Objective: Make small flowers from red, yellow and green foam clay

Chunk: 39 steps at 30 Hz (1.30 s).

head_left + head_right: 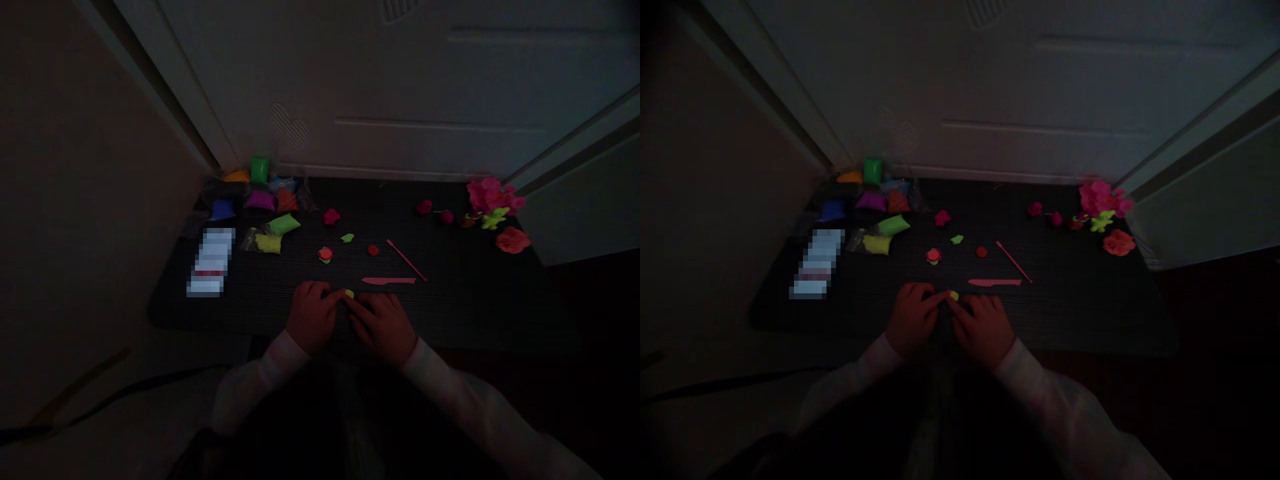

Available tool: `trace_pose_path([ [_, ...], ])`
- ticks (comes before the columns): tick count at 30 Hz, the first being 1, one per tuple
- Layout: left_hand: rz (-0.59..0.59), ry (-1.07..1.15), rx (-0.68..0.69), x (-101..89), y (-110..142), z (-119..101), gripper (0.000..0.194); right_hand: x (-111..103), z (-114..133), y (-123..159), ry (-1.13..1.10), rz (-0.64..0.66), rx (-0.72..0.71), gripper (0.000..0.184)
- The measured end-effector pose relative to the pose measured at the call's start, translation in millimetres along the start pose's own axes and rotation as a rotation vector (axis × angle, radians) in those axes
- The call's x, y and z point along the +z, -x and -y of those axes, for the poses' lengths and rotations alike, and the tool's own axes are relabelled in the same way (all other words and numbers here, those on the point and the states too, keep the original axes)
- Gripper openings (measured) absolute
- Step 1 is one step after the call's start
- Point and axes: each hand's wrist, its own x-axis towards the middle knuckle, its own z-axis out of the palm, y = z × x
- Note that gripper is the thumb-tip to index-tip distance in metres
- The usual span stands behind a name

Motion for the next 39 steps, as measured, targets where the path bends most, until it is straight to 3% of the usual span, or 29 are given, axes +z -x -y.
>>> trace_pose_path([
  [9,-0.008,0.055,0.015,-0.7,-1.1,0.6,0.034,-0.2,1.8,-1.3,0.024,0.003,0.018,0.033],
  [23,0.028,-0.134,0.036,1.5,-0.5,-5.5,0.032,-0.2,1.1,-0.3,0.031,0.013,0.002,0.03],
  [34,0.025,0.012,0.067,-1.0,-0.3,-0.8,0.036,0.9,0.0,1.3,0.008,-0.025,0.023,0.03],
  [39,0.007,-0.03,0.085,-0.5,-0.3,-2.3,0.03,1.1,-0.5,1.1,0.002,-0.038,0.017,0.028],
])
